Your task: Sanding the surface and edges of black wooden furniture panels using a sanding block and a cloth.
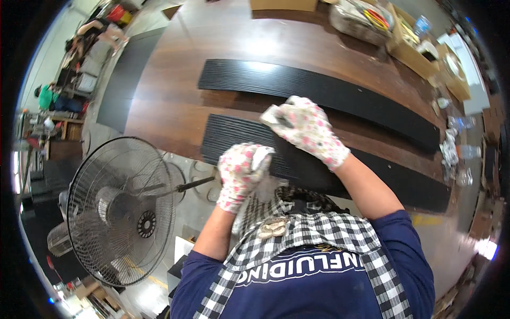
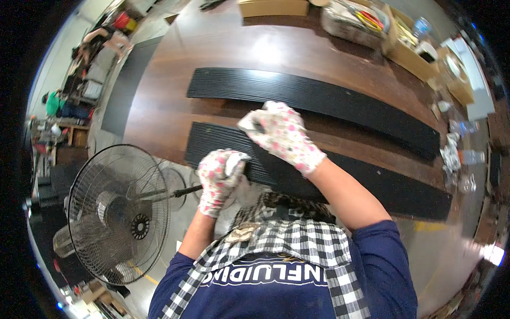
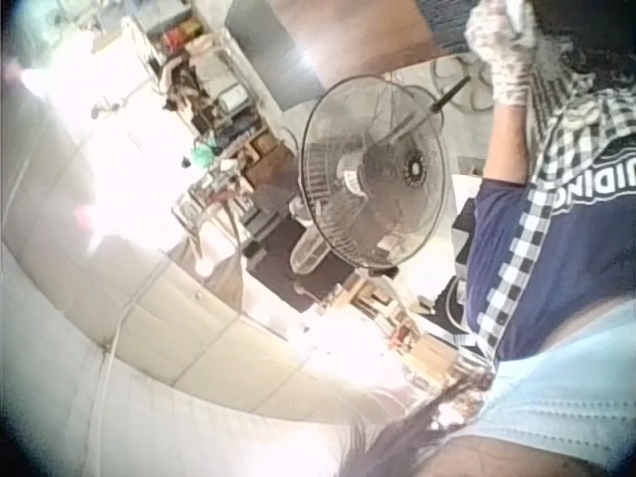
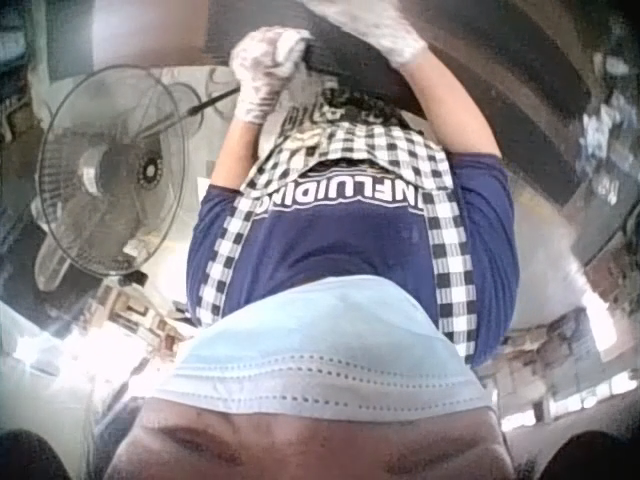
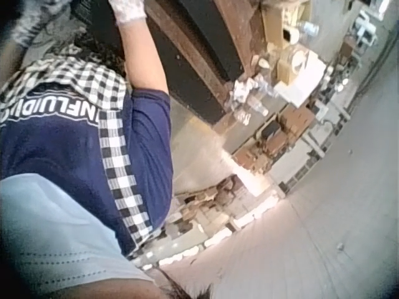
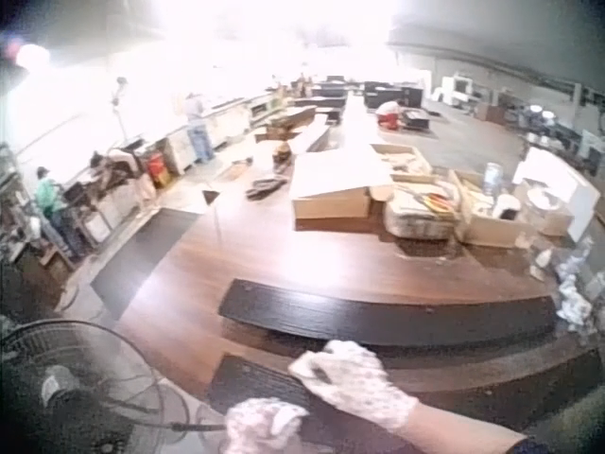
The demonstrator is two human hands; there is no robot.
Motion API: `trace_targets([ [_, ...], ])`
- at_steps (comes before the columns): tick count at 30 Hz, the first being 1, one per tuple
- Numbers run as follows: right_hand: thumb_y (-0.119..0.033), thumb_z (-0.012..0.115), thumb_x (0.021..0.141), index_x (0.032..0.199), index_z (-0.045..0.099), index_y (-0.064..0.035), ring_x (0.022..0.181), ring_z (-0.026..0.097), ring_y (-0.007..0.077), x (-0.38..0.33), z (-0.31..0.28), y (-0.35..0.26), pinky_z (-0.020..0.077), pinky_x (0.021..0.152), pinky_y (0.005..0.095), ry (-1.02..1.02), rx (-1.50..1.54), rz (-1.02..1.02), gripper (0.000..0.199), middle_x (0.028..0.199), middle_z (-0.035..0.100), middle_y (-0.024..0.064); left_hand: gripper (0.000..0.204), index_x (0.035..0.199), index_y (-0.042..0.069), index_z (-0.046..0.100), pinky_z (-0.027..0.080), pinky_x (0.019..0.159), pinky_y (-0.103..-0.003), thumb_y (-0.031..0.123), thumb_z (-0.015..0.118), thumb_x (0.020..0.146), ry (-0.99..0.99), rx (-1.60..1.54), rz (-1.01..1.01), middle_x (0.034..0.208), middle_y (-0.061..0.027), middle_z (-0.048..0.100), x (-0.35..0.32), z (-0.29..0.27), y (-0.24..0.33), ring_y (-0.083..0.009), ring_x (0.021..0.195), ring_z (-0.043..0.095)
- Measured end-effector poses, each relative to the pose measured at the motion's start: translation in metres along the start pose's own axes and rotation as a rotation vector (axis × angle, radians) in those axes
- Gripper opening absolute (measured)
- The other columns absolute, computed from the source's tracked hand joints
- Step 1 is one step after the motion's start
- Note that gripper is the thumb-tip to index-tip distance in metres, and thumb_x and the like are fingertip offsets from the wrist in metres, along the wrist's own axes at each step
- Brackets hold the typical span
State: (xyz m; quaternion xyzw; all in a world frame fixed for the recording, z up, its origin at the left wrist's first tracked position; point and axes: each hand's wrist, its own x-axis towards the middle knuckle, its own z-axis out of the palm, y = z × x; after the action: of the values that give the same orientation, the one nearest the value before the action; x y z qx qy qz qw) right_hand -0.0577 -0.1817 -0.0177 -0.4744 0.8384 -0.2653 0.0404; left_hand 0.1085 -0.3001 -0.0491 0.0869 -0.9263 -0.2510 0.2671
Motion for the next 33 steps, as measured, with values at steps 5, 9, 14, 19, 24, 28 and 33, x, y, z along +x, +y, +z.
trace_targets([
  [5,-0.026,0.075,0.075,0.089,0.068,-0.0073,0.085,0.061,0.0277,-0.136,-0.084,0.09,0.0498,0.075,0.0395,0.167,-0.113,0.182,0.024,0.088,0.063,0.0108,0.016,0.089,0.007,0.07,0.053,0.069,-0.035,0.02,0.072,0.081,0.024,0.099,-0.166,0.083,-0.0116,0.069,-0.001,0.005,-0.003,-0.0257,0.075,0.068],
  [9,-0.026,0.075,0.075,0.092,0.067,-0.0063,0.089,0.061,0.0285,-0.235,-0.151,0.155,0.0485,0.08,0.0389,0.18,-0.258,0.435,0.028,0.091,0.064,0.0107,0.02,0.089,0.007,0.069,0.051,0.069,-0.038,0.027,0.069,0.084,0.115,0.147,-0.273,0.082,-0.0112,0.068,0.008,0.006,0.006,-0.0283,0.075,0.066],
  [14,-0.034,0.075,0.077,0.092,0.068,-0.0071,0.09,0.063,0.0293,-0.348,-0.232,0.239,0.0492,0.081,0.0393,0.21,-0.35,0.775,0.032,0.092,0.066,0.0126,0.028,0.093,0.006,0.07,0.051,0.069,-0.034,0.032,0.062,0.09,0.096,0.212,-0.395,0.081,-0.0109,0.07,0.012,0.004,0.005,-0.0246,0.074,0.068],
  [19,-0.058,0.063,0.08,0.099,0.071,-0.0069,0.097,0.063,0.0351,-0.433,-0.301,0.318,0.0476,0.088,0.0413,0.102,-0.854,1.22,0.055,0.103,0.067,0.0192,0.033,0.097,0.006,0.07,0.05,0.07,-0.031,0.037,0.06,0.091,0.049,0.17,-0.524,0.086,-0.0092,0.072,0.023,0.0,0.004,-0.0193,0.076,0.067],
  [24,-0.035,0.071,0.085,0.113,0.063,0.0023,0.092,0.062,0.0187,-0.44,-0.268,0.32,0.0479,0.085,0.0331,1.133,-0.037,0.912,0.047,0.102,0.067,0.0113,0.047,0.112,0.002,0.064,0.052,0.079,-0.036,0.044,0.06,0.09,0.306,0.013,-0.545,0.099,-0.0124,0.069,0.011,0.004,-0.009,-0.023,0.088,0.066],
  [28,-0.02,0.067,0.09,0.124,0.051,0.0047,0.101,0.057,0.0173,-0.417,-0.222,0.312,0.0445,0.091,0.0303,1.594,0.352,0.84,0.045,0.111,0.061,0.0115,0.046,0.134,0.0,0.048,0.04,0.104,-0.039,0.027,0.05,0.097,-0.128,-0.404,-0.219,0.134,-0.0169,0.051,-0.019,0.103,0.055,-0.0243,0.125,0.049],
  [33,-0.014,0.061,0.093,0.126,0.048,0.0045,0.1,0.056,0.0147,-0.425,-0.217,0.318,0.0449,0.09,0.0297,1.749,0.407,0.695,0.04,0.116,0.058,0.0101,0.053,0.139,-0.002,0.041,0.021,0.114,-0.05,0.024,0.048,0.093,-0.667,0.147,0.4,0.146,-0.0272,0.034,0.023,0.186,0.255,-0.0406,0.137,0.03],
])
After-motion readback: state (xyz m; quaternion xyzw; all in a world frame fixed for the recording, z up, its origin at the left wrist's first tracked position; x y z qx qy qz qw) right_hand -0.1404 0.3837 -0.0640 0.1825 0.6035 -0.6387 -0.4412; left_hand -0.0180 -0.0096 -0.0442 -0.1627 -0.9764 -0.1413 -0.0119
